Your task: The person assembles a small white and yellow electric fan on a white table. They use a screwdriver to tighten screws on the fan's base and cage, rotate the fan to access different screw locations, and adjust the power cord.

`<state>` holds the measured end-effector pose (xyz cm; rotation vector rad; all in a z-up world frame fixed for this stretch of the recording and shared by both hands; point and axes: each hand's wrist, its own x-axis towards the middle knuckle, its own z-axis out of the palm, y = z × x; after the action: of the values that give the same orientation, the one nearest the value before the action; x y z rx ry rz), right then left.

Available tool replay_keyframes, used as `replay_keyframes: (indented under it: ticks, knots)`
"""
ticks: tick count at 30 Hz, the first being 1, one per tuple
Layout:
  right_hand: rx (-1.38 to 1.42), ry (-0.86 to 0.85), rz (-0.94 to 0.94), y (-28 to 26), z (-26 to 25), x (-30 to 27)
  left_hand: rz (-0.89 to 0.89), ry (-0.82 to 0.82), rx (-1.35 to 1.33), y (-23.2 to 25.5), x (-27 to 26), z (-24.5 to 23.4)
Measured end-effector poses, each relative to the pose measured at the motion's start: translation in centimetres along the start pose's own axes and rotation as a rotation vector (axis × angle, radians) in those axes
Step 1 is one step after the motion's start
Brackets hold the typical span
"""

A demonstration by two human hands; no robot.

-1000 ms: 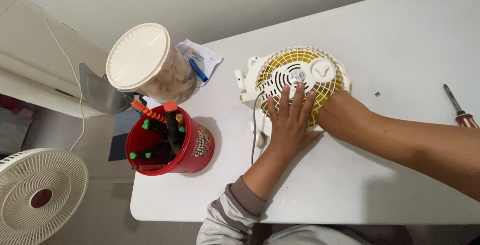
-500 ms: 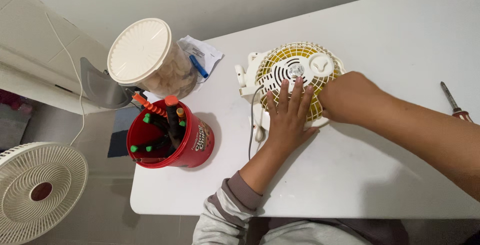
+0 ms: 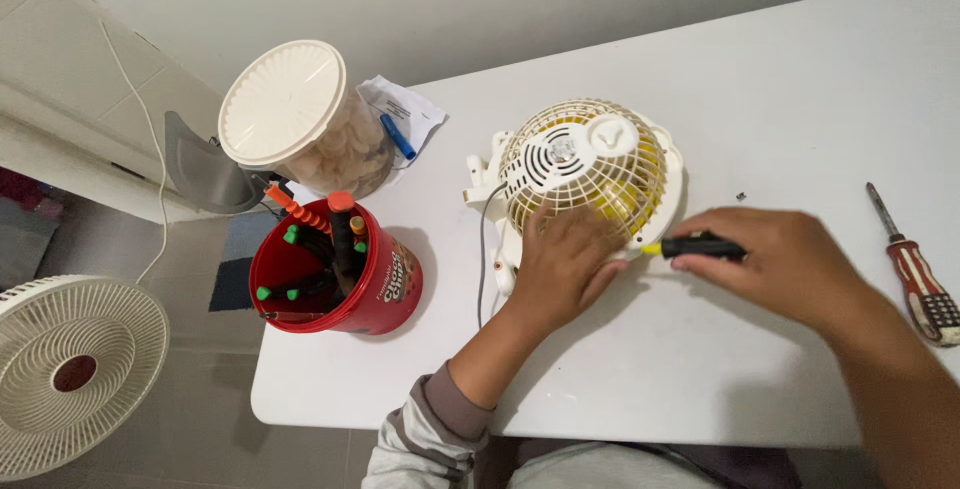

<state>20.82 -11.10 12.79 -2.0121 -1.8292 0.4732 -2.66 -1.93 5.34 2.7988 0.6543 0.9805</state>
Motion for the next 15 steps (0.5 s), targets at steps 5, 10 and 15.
replay_keyframes:
  ticks: [5,10,15]
  knots:
    - [0.347,-0.042,-0.015,2.4,2.7,-1.1,0.019,-0.054,-0.091,1.1,-0.7,-1.3]
    - [0.379,-0.171,-0.018,2.9,3.2,-1.4,-0.142,-0.205,-0.376,2.0,-1.7,-2.6]
    - [0.397,-0.179,-0.072,2.6,3.8,-1.9,-0.2,-0.267,-0.452,2.2,-2.2,-3.1]
